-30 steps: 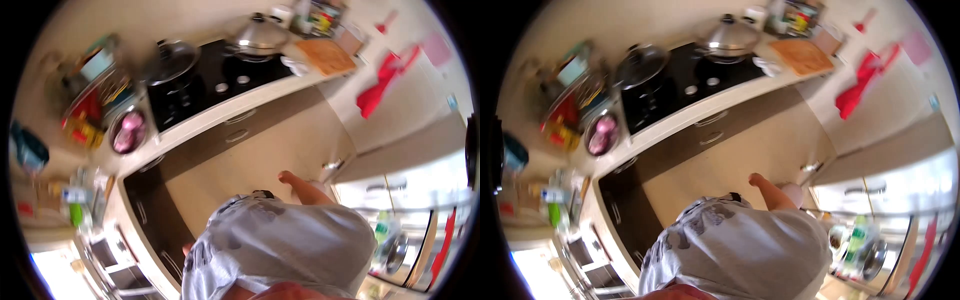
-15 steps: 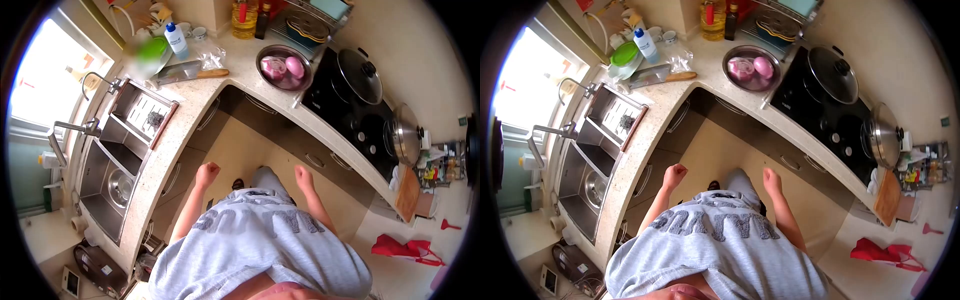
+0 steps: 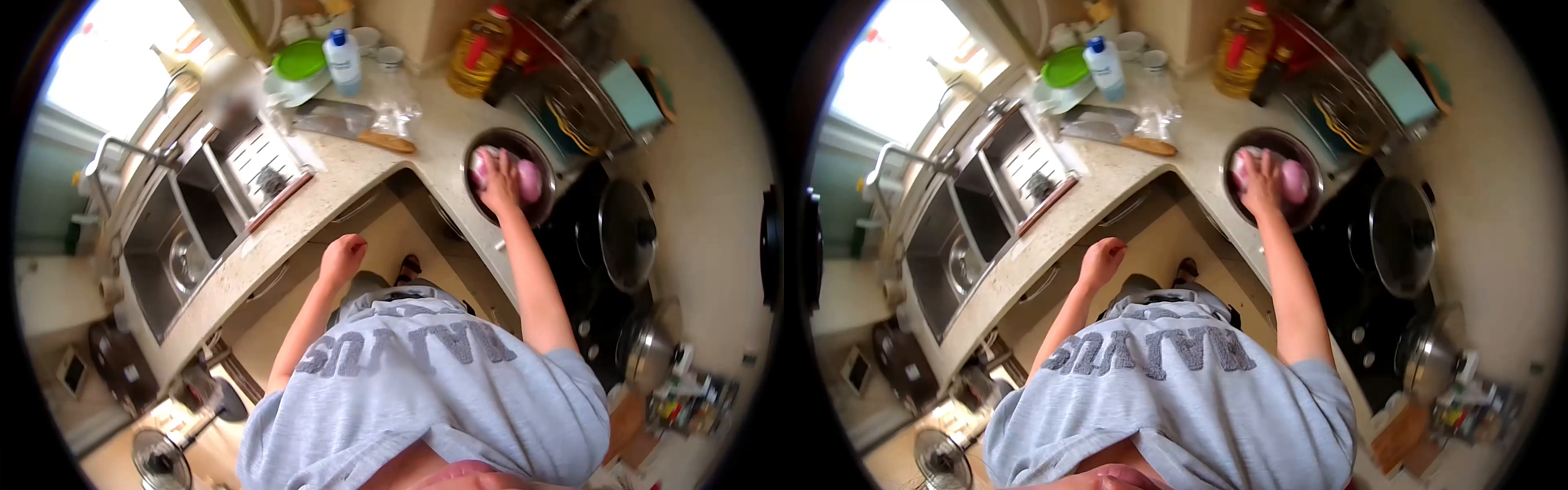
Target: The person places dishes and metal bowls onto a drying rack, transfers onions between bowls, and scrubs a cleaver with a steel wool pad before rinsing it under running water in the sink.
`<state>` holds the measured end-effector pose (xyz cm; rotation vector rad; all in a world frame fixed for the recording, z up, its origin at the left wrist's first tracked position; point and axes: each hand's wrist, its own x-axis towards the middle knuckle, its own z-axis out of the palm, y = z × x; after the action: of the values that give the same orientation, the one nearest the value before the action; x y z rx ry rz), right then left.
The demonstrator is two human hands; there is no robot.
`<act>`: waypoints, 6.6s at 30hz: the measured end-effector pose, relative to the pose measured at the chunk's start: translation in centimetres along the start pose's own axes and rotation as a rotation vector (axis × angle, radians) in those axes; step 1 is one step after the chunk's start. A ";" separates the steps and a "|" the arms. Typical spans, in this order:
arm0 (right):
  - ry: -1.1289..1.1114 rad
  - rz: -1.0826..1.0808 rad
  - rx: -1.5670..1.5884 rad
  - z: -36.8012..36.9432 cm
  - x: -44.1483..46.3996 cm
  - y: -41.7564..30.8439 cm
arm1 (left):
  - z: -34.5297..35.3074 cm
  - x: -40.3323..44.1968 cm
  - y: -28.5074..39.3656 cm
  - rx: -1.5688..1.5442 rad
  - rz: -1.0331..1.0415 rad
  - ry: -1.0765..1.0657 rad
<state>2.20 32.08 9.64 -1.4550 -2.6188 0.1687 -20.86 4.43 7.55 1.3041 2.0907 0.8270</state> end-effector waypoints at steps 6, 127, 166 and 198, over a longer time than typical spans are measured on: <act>0.048 -0.002 0.063 -0.6 1.0 -0.9 | 0.1 -0.1 -0.6 -0.052 -0.027 0.059; 1.046 1.923 1.561 47.1 -57.8 18.1 | 58.5 -20.0 8.5 0.728 1.166 -1.273; 1.427 2.083 1.064 49.2 -70.8 32.7 | 94.5 -24.8 7.9 0.718 1.064 -0.818; 1.207 2.351 1.131 47.3 -72.2 21.6 | 88.4 -28.8 0.7 0.568 0.579 -1.371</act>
<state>49.58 -19.35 -45.45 -1.8407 0.7864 0.4873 53.68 -2.52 -47.65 1.9586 0.8106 -0.5194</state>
